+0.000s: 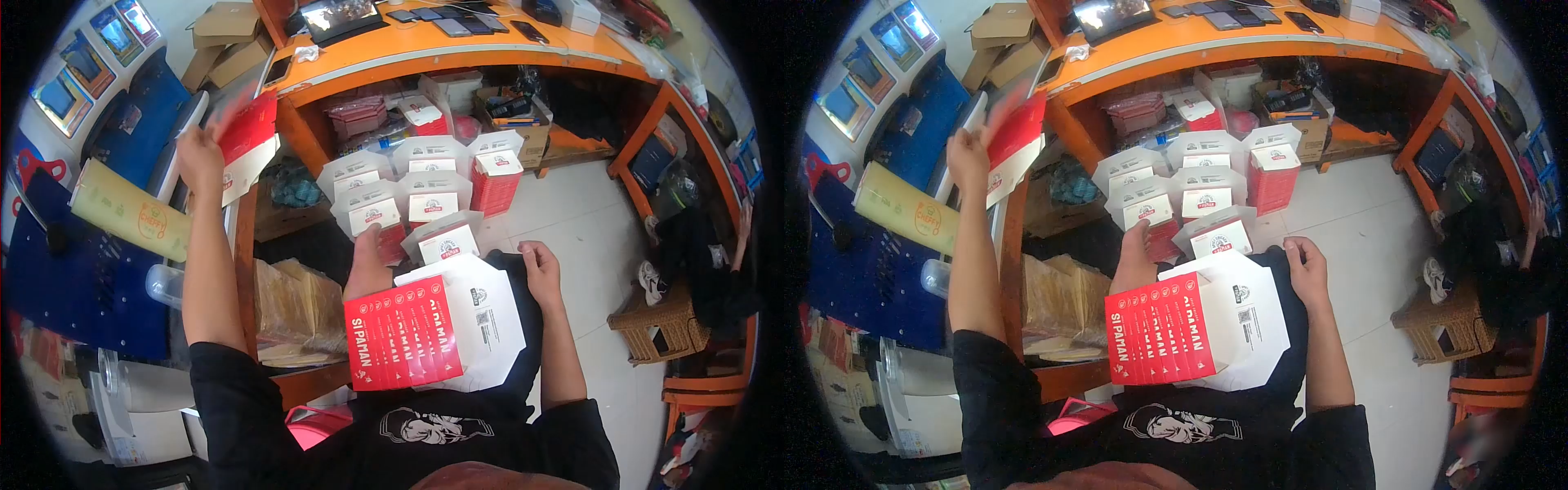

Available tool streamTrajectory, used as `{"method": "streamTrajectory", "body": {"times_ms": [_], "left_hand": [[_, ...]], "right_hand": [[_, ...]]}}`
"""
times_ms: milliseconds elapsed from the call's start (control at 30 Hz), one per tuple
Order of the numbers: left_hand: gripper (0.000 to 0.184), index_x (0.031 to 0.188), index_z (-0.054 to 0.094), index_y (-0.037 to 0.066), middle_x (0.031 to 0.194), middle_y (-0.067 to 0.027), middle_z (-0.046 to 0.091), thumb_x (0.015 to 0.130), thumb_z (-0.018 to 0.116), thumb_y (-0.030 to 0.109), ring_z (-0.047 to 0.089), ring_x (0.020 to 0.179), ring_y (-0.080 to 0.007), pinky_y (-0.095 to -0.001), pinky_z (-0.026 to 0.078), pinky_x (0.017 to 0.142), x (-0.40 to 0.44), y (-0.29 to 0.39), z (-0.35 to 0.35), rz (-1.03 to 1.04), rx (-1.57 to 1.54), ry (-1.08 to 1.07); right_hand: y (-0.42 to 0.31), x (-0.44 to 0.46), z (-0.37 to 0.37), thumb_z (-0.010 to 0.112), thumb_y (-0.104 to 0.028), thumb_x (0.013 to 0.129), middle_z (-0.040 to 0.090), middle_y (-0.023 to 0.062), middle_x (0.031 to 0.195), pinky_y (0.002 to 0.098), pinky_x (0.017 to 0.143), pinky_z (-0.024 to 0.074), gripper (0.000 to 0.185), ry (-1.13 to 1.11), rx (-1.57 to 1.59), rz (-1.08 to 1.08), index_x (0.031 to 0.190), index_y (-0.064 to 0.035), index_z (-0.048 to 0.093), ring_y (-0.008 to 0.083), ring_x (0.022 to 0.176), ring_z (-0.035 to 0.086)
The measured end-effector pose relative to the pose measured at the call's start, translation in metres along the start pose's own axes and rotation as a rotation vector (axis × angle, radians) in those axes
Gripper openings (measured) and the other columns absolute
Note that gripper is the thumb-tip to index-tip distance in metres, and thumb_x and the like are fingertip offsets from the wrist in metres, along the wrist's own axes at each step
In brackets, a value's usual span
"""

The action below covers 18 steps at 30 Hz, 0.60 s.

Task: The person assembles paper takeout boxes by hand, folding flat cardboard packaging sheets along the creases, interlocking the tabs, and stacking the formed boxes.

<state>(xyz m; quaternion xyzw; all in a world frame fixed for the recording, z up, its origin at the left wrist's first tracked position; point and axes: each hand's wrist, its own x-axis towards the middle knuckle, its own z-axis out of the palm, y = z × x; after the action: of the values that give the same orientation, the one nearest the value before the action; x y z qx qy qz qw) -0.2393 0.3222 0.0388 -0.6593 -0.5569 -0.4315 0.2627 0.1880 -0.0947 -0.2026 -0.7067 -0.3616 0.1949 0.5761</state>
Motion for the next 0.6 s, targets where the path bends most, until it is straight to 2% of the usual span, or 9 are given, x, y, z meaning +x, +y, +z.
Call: {"method": "streamTrajectory", "body": {"times_ms": [100,200,233,300,367,433,500,600], "left_hand": [[0.008,0.086,0.063,0.006,0.098,-0.0142,0.065,0.091,0.067,0.011,0.062,0.091,-0.038,-0.044,0.053,0.074,0.009,0.011,-0.014,0.173,-0.019,0.22],[0.01,0.087,0.062,0.003,0.099,-0.013,0.066,0.091,0.069,0.009,0.066,0.085,-0.031,-0.0394,0.052,0.073,0.019,0.027,-0.03,0.302,-0.106,0.397],[0.011,0.087,0.062,0.003,0.098,-0.0116,0.066,0.092,0.069,0.009,0.065,0.084,-0.0279,-0.0378,0.053,0.071,0.021,0.041,-0.039,0.237,-0.302,0.385],[0.013,0.087,0.061,0.003,0.095,-0.0087,0.066,0.094,0.069,0.011,0.064,0.08,-0.0217,-0.0346,0.053,0.069,0.015,0.087,-0.068,0.096,-0.687,0.353],[0.022,0.086,0.057,0.001,0.095,-0.006,0.067,0.099,0.068,0.016,0.061,0.077,-0.0085,-0.025,0.049,0.067,0.001,0.129,-0.112,-0.039,-1.106,0.117],[0.017,0.09,0.057,0.004,0.083,-0.003,0.066,0.098,0.068,0.013,0.057,0.07,-0.0053,-0.0222,0.044,0.059,-0.019,0.152,-0.144,-0.099,-1.247,-0.112],[0.015,0.093,0.056,0.005,0.082,-0.003,0.065,0.099,0.067,0.014,0.056,0.068,-0.0038,-0.0206,0.043,0.058,-0.041,0.178,-0.17,-0.16,-1.507,-0.284],[0.016,0.094,0.055,0.005,0.082,-0.004,0.065,0.099,0.066,0.015,0.059,0.068,-0.0063,-0.0224,0.045,0.057,-0.063,0.2,-0.184,-0.544,-1.728,-0.533]], "right_hand": [[-0.001,0.001,0.0,0.061,-0.024,0.102,0.07,0.0033,0.092,0.0267,0.083,0.0493,0.027,0.02,-0.025,-0.021,0.106,0.001,0.069,0.0105,0.088,0.062],[-0.004,-0.001,0.0,0.061,-0.022,0.102,0.07,0.0063,0.095,0.0289,0.085,0.0497,0.025,0.072,-0.016,-0.021,0.105,0.0013,0.069,0.0133,0.091,0.063],[-0.008,-0.002,0.002,0.061,-0.021,0.102,0.07,0.0078,0.096,0.0299,0.086,0.05,0.024,0.093,-0.008,-0.015,0.105,0.0014,0.069,0.0146,0.093,0.064],[-0.019,-0.001,0.007,0.067,-0.018,0.097,0.068,0.0123,0.106,0.0326,0.089,0.0503,0.022,0.14,-0.091,-0.163,0.108,0.0013,0.068,0.0205,0.099,0.064],[-0.045,0.0,0.014,0.072,-0.015,0.092,0.065,0.0162,0.116,0.0347,0.093,0.0496,0.027,0.149,-0.19,-0.356,0.113,0.0001,0.066,0.027,0.109,0.063],[-0.094,-0.001,0.024,0.078,-0.012,0.086,0.06,0.0196,0.127,0.0362,0.099,0.048,0.04,0.121,-0.301,-0.591,0.121,-0.0022,0.062,0.034,0.12,0.059],[-0.14,-0.003,0.033,0.083,-0.013,0.08,0.057,0.021,0.135,0.0457,0.108,0.0415,0.058,0.114,-0.355,-0.798,0.13,-0.008,0.056,0.0432,0.134,0.049],[-0.159,0.005,0.031,0.082,-0.022,0.083,0.052,0.0228,0.144,0.0568,0.113,0.0315,0.059,0.18,-0.385,-0.98,0.134,-0.0119,0.053,0.047,0.142,0.04]]}}
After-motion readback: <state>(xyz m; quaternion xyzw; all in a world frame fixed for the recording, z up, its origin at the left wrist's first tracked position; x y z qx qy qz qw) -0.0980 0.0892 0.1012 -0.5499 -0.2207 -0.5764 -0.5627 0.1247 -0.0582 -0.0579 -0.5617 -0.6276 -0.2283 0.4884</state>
